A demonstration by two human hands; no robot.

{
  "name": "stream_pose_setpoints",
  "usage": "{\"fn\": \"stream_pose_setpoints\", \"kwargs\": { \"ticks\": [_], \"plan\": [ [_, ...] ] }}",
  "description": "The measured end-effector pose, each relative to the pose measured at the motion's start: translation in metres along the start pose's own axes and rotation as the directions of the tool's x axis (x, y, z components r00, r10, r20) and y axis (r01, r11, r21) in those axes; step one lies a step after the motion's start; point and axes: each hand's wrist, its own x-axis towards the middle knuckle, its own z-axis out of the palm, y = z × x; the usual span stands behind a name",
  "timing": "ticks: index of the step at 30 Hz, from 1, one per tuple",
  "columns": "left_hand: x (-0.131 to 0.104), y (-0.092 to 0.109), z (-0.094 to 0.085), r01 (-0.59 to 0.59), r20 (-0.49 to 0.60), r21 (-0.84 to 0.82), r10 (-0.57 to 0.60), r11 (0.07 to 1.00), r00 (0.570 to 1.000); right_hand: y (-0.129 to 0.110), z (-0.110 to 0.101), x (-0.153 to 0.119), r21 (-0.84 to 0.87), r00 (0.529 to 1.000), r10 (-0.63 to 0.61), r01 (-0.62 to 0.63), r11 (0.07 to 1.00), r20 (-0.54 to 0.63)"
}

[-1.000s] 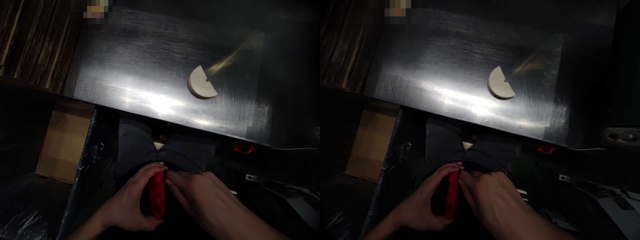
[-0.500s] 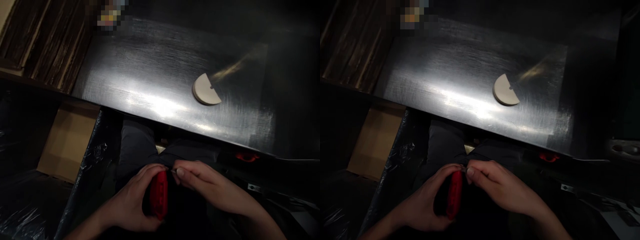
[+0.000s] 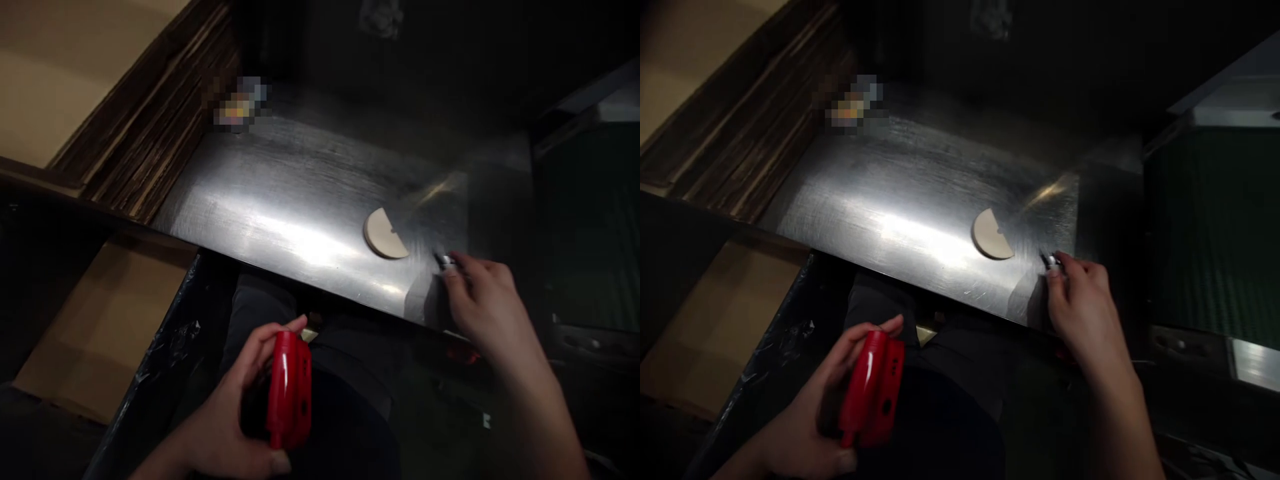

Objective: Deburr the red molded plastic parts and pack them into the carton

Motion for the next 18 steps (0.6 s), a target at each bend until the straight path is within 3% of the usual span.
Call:
{"fn": "stream_pose_setpoints", "kwargs": {
  "ticks": [2, 4, 7, 10, 13, 15, 18],
  "plan": [
    [0.016, 0.006, -0.004, -0.114, -0.096, -0.029, 0.11, 0.993, 0.989, -0.01, 0.006, 0.005, -0.05, 0.995, -0.04, 0.035, 0.998, -0.093],
    [0.038, 0.014, -0.009, -0.236, -0.202, -0.011, 0.229, 0.972, 0.952, -0.026, 0.013, 0.008, -0.05, 0.983, -0.102, 0.095, 0.994, -0.154],
    [0.08, 0.022, -0.021, -0.374, -0.283, 0.009, 0.361, 0.927, 0.889, -0.052, 0.024, 0.019, -0.041, 0.98, -0.175, 0.172, 0.984, -0.093],
    [0.114, 0.022, -0.033, -0.363, -0.281, 0.026, 0.355, 0.932, 0.892, -0.068, 0.031, 0.037, -0.059, 0.99, -0.138, 0.139, 0.988, 0.02],
    [0.128, 0.016, -0.04, -0.294, -0.298, 0.055, 0.297, 0.954, 0.907, -0.075, 0.027, 0.038, -0.034, 0.99, -0.129, 0.131, 0.991, 0.056],
    [0.129, 0.014, -0.041, -0.284, -0.317, 0.073, 0.292, 0.956, 0.902, -0.082, 0.021, 0.022, 0.058, 0.987, -0.138, 0.134, 0.989, 0.078],
    [0.128, 0.013, -0.04, -0.279, -0.333, 0.086, 0.291, 0.957, 0.897, -0.103, 0.019, -0.014, 0.329, 0.967, -0.171, 0.101, 0.939, 0.191]
  ]
}}
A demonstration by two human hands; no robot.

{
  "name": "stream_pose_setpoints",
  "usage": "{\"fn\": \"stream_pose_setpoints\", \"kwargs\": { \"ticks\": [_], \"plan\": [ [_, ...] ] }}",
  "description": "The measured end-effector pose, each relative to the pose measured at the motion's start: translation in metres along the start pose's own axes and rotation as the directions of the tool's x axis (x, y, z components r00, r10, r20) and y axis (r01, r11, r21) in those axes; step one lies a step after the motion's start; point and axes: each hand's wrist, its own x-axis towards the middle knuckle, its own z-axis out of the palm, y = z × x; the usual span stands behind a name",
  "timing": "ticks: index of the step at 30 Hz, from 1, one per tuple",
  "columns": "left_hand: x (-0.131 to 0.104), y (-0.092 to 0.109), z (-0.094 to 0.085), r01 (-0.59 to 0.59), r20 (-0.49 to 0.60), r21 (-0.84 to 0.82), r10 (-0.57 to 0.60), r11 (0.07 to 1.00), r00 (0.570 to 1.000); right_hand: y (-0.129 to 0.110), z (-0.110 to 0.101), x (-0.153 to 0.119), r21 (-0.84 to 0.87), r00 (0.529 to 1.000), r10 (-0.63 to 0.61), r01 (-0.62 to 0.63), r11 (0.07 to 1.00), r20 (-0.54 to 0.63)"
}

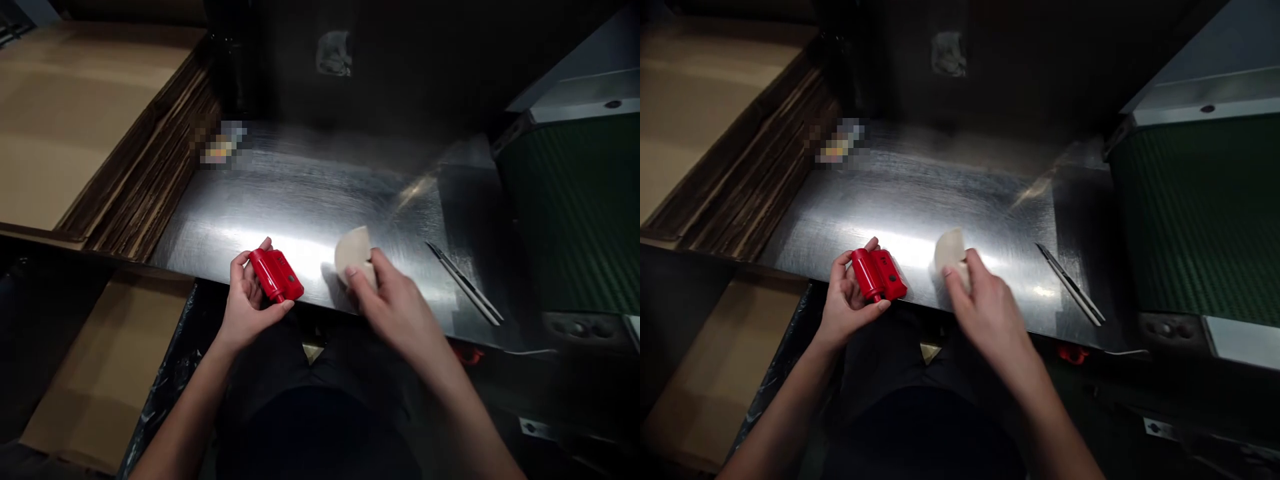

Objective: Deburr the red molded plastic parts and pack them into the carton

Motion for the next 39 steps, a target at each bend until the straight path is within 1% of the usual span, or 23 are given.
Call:
{"fn": "stream_pose_setpoints", "kwargs": {
  "ticks": [1, 3, 6, 8, 11, 14, 15, 18, 21, 22, 25, 28, 31, 35, 39],
  "plan": [
    [0.0, 0.001, 0.001, 0.004, -0.006, 0.001, -0.004, 1.0, 1.0, -0.008, 0.008, -0.009, 0.065, 0.999, -0.015, 0.012, 0.998, 0.049],
    [0.001, 0.001, 0.003, 0.01, -0.037, 0.003, -0.01, 1.0, 0.999, -0.022, 0.027, -0.021, 0.091, 0.993, -0.064, 0.056, 0.994, 0.094],
    [0.004, 0.001, 0.004, 0.012, -0.107, 0.009, -0.011, 1.0, 0.994, -0.033, 0.049, -0.026, 0.046, 0.995, -0.081, 0.079, 0.996, 0.054],
    [0.006, 0.0, 0.004, 0.009, -0.133, 0.0, -0.009, 1.0, 0.991, -0.035, 0.055, -0.025, 0.077, 0.996, -0.078, 0.074, 0.994, 0.042],
    [0.007, -0.001, 0.003, 0.007, -0.141, -0.027, -0.01, 1.0, 0.99, -0.037, 0.053, -0.023, 0.129, 0.993, -0.089, 0.079, 0.988, 0.072],
    [0.008, -0.001, 0.003, 0.01, -0.158, -0.031, -0.014, 0.999, 0.987, -0.039, 0.051, -0.022, 0.067, 0.998, -0.069, 0.068, 0.995, 0.009],
    [0.008, -0.001, 0.003, 0.012, -0.163, -0.034, -0.018, 0.999, 0.987, -0.04, 0.051, -0.022, 0.059, 0.997, -0.078, 0.077, 0.995, 0.006],
    [0.009, 0.0, 0.003, 0.023, -0.168, -0.059, -0.033, 0.998, 0.985, -0.041, 0.052, -0.022, 0.066, 0.991, -0.127, 0.124, 0.99, 0.045],
    [0.009, -0.001, 0.002, 0.037, -0.171, -0.064, -0.047, 0.997, 0.984, -0.043, 0.053, -0.02, -0.022, 0.995, -0.104, 0.103, 0.994, -0.014],
    [0.009, -0.001, 0.002, 0.04, -0.168, -0.068, -0.051, 0.997, 0.985, -0.043, 0.053, -0.02, -0.033, 0.994, -0.111, 0.11, 0.993, -0.015],
    [0.009, 0.0, 0.002, 0.045, -0.16, -0.088, -0.058, 0.995, 0.985, -0.044, 0.053, -0.019, -0.027, 0.988, -0.152, 0.153, 0.988, 0.027],
    [0.01, 0.001, 0.002, 0.052, -0.173, -0.079, -0.065, 0.996, 0.983, -0.046, 0.052, -0.019, -0.089, 0.993, -0.115, 0.114, 0.99, -0.008],
    [0.01, 0.003, 0.003, 0.066, -0.178, -0.109, -0.085, 0.992, 0.98, -0.047, 0.052, -0.019, -0.058, 0.988, -0.153, 0.155, 0.986, 0.031],
    [0.01, 0.004, 0.004, 0.062, -0.185, -0.11, -0.082, 0.992, 0.979, -0.048, 0.052, -0.018, -0.103, 0.991, -0.135, 0.133, 0.986, -0.016],
    [0.009, 0.003, 0.005, 0.066, -0.181, -0.13, -0.09, 0.989, 0.979, -0.048, 0.052, -0.019, -0.064, 0.984, -0.176, 0.178, 0.982, 0.025]
  ]
}}
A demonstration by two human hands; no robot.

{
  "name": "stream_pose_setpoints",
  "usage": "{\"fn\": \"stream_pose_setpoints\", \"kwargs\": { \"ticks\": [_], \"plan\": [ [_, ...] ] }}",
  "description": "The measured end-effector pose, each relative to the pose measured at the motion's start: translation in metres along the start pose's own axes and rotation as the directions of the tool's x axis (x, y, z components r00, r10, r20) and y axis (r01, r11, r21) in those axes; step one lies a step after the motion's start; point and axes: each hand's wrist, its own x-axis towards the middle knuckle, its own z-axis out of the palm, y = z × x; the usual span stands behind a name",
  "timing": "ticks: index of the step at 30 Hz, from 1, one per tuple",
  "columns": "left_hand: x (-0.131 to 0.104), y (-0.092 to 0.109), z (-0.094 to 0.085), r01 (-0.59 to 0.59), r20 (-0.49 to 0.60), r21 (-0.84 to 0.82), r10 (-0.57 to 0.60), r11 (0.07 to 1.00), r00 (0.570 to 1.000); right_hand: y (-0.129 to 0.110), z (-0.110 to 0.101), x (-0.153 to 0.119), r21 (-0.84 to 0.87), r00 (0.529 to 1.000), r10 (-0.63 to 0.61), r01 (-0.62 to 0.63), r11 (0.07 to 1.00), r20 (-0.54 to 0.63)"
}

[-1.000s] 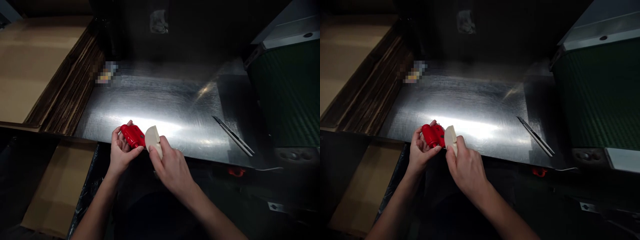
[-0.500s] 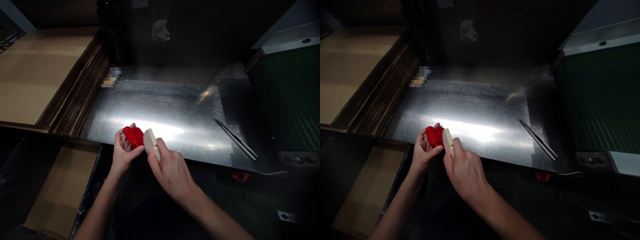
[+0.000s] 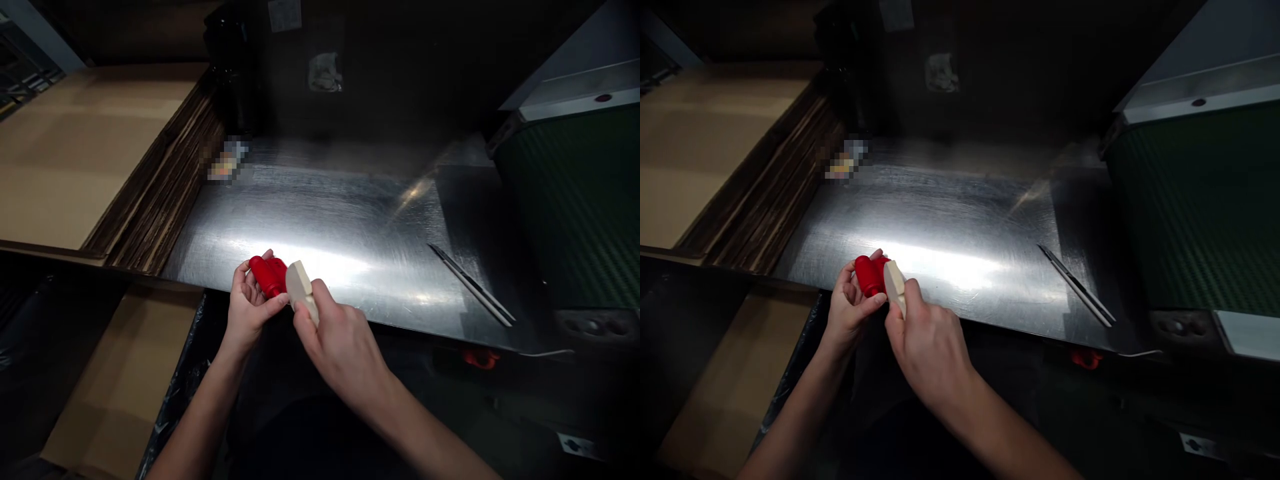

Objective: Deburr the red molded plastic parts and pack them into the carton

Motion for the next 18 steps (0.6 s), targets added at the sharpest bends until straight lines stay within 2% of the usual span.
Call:
{"fn": "stream_pose_setpoints", "kwargs": {
  "ticks": [3, 6, 8, 11, 15, 18],
  "plan": [
    [0.0, 0.0, 0.001, 0.0, -0.009, 0.0, 0.0, 1.0, 1.0, -0.004, 0.0, -0.001, -0.056, 0.999, 0.037, -0.039, 0.998, -0.038],
    [0.001, 0.001, 0.0, 0.023, -0.019, -0.055, -0.025, 0.998, 1.0, -0.007, -0.003, 0.001, -0.028, 0.999, 0.005, -0.004, 1.0, 0.04],
    [0.002, 0.002, -0.002, 0.048, -0.02, -0.136, -0.051, 0.99, 0.999, -0.002, -0.009, 0.008, -0.066, 0.996, 0.069, -0.065, 0.996, 0.053],
    [0.002, 0.003, -0.005, 0.075, -0.001, -0.267, -0.078, 0.961, 0.997, 0.019, -0.023, 0.03, -0.119, 0.978, 0.209, -0.209, 0.971, -0.012],
    [0.001, 0.003, -0.008, 0.077, 0.022, -0.327, -0.073, 0.942, 0.997, 0.053, -0.046, 0.059, -0.114, 0.969, 0.247, -0.246, 0.962, -0.009],
    [0.002, 0.003, -0.009, 0.074, 0.038, -0.321, -0.065, 0.944, 0.997, 0.067, -0.061, 0.06, -0.222, 0.948, 0.314, -0.319, 0.921, -0.058]
  ]
}}
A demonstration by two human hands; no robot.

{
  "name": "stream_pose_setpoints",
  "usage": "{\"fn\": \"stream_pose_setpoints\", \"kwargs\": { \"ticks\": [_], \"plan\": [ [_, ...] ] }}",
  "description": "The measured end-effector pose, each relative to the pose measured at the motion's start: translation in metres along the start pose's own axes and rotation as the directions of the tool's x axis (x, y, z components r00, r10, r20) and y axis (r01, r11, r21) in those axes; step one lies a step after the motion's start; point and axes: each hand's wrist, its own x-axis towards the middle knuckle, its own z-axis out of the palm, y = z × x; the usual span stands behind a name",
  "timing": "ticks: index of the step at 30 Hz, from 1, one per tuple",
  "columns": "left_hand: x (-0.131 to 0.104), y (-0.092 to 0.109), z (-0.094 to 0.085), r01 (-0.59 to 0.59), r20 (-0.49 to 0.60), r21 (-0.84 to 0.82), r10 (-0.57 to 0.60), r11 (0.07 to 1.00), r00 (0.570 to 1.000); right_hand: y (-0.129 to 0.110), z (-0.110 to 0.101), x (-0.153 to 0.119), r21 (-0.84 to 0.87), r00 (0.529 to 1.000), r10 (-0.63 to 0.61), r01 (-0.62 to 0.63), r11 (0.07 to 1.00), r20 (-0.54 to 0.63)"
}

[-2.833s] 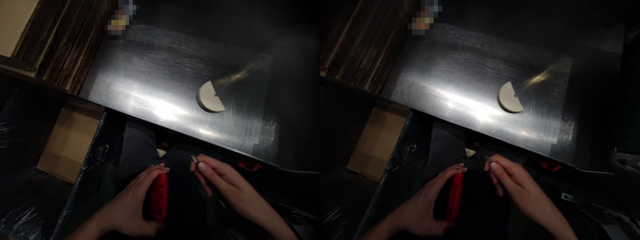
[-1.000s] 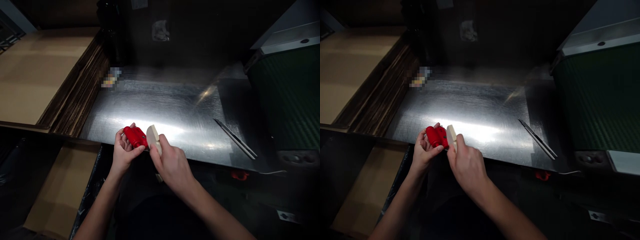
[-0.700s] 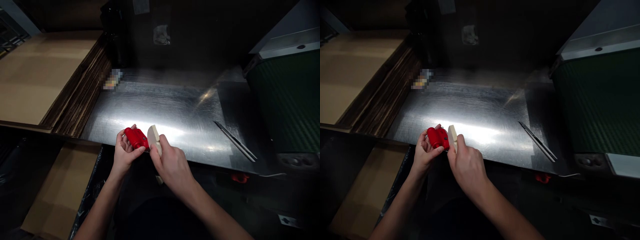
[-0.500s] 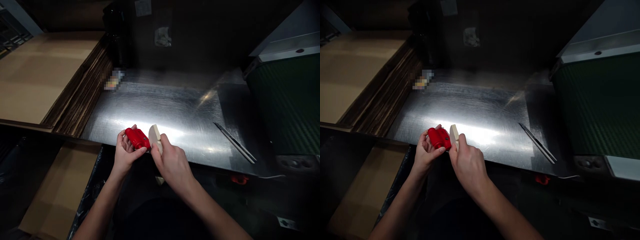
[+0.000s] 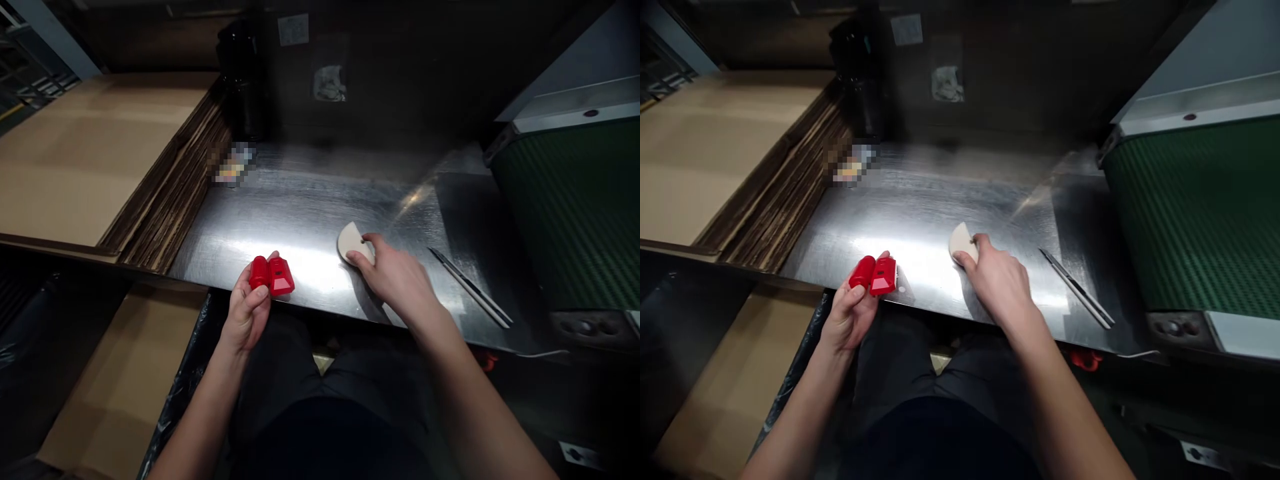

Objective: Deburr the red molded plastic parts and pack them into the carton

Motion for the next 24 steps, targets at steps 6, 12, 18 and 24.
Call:
{"fn": "stream_pose_setpoints", "kwargs": {
  "ticks": [6, 12, 18, 24],
  "plan": [
    [-0.001, 0.001, -0.003, -0.007, 0.016, 0.049, 0.006, 0.999, 1.0, 0.049, 0.012, -0.076, 0.182, 0.988, 0.136, -0.12, 0.976, -0.077],
    [-0.004, 0.001, -0.001, -0.045, -0.023, 0.069, 0.047, 0.997, 0.999, 0.135, 0.104, -0.153, 0.619, 0.923, 0.128, -0.341, 0.707, 0.362],
    [0.002, 0.001, 0.007, -0.073, -0.044, 0.123, 0.079, 0.99, 0.996, 0.203, 0.137, -0.135, 0.631, 0.793, 0.597, -0.404, 0.662, -0.119],
    [-0.02, 0.008, 0.0, -0.047, 0.033, 0.124, 0.043, 0.991, 0.999, 0.226, 0.15, -0.101, 0.633, 0.618, 0.715, -0.418, 0.651, -0.327]
  ]
}}
